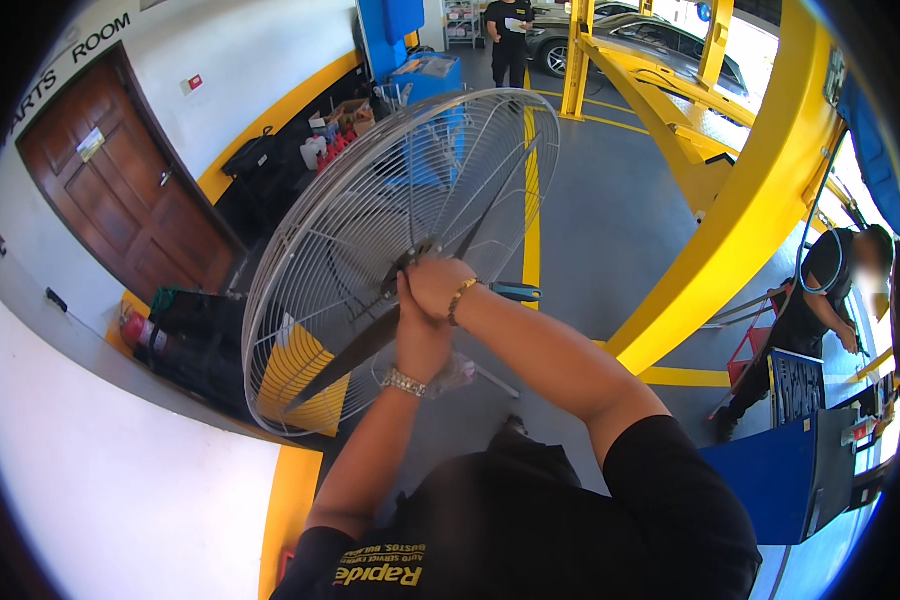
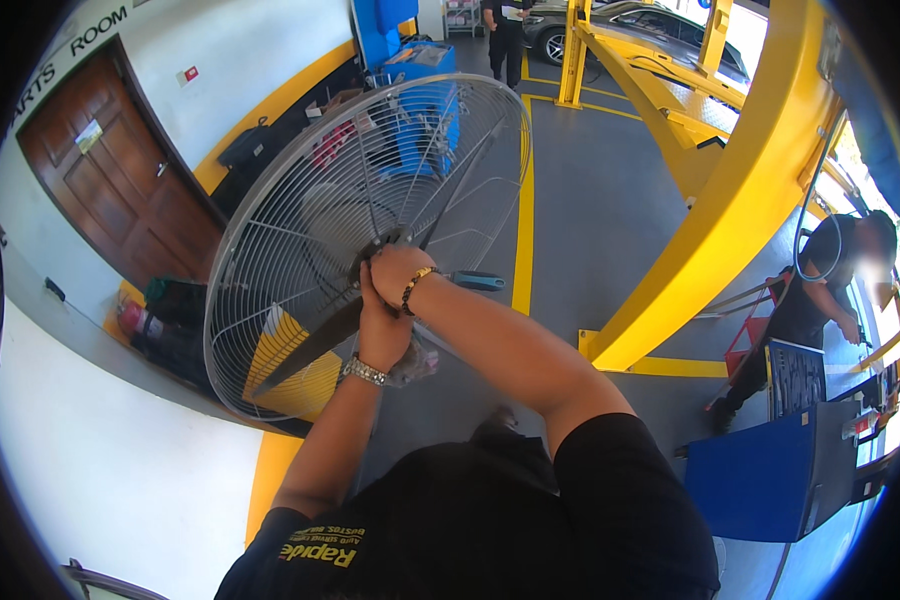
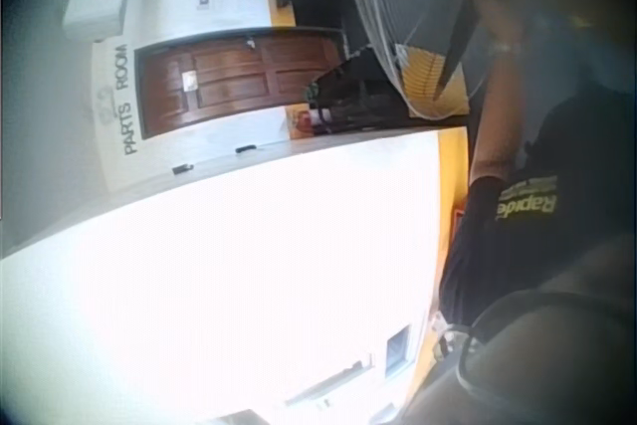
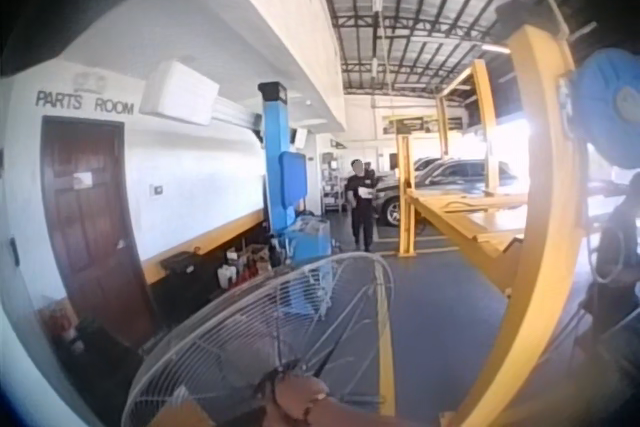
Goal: The person removes the front cage of a large industrial fan, retrieves a socket wrench from a tool chest, and uses it to loosen and remove the fan blades. They then retrieve a screwdriver and use it to adjust the fan's internal components while another person assists by holding the fan steady.
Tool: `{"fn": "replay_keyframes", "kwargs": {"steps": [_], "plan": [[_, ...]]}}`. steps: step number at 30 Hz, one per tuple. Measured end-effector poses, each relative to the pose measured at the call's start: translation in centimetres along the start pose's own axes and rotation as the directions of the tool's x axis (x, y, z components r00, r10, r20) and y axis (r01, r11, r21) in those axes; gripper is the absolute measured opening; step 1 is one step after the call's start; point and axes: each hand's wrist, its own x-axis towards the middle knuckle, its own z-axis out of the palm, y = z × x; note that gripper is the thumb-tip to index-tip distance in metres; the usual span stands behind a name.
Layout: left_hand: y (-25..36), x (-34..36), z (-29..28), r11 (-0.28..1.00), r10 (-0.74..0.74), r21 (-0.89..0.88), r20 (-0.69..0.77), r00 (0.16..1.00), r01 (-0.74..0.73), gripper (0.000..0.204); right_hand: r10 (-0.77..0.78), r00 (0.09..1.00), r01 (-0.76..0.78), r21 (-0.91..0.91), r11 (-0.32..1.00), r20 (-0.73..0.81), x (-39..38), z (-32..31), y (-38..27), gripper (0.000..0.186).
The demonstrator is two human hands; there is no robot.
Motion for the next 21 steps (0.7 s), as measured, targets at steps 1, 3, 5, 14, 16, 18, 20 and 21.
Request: {"fn": "replay_keyframes", "kwargs": {"steps": [1, 3, 5, 14, 16, 18, 20, 21], "plan": [[0.0, 0.1, -0.1, 0.999, -0.038, 0.017, 0.017, 0.999, 0.037, 0.095, 0.042, 0.999, -0.041, 0.014, 0.999, -0.014, 0.1, 0.3, 0.0, 0.024], [1.0, 0.3, -0.3, 0.992, -0.121, 0.039, 0.053, 0.991, 0.119, 0.096, 0.131, 0.991, -0.130, 0.036, 0.991, -0.029, -0.2, 0.2, -0.2, 0.024], [1.0, 0.7, -0.6, 0.986, -0.165, 0.016, 0.093, 0.982, 0.164, 0.096, 0.169, 0.980, -0.179, 0.102, 0.979, 0.102, -0.1, -1.1, -0.7, 0.025], [0.4, 1.6, -0.3, 0.982, -0.053, 0.187, 0.087, 0.995, 0.036, 0.094, 0.103, 0.995, -0.103, 0.086, 0.991, 0.004, -0.4, 0.1, 0.9, 0.025], [0.9, 1.9, -0.5, 0.980, -0.130, 0.168, 0.133, 0.983, 0.107, 0.095, 0.149, 0.989, -0.149, 0.106, 0.983, 0.007, -0.6, -0.2, 0.6, 0.025], [1.0, 2.5, -1.3, 0.977, -0.203, 0.106, 0.201, 0.958, 0.185, 0.100, 0.159, 0.985, -0.164, 0.096, 0.982, 0.061, -0.3, -1.0, 0.2, 0.024], [1.4, 2.3, -1.1, 0.979, -0.169, 0.148, 0.185, 0.968, 0.142, 0.095, 0.110, 0.990, -0.117, 0.084, 0.990, 0.090, -0.2, -0.9, 0.7, 0.023], [1.6, 2.2, -1.1, 0.978, -0.149, 0.171, 0.178, 0.973, 0.119, 0.093, 0.085, 0.991, -0.094, 0.079, 0.992, 0.102, -0.1, -0.7, 1.0, 0.024]]}}
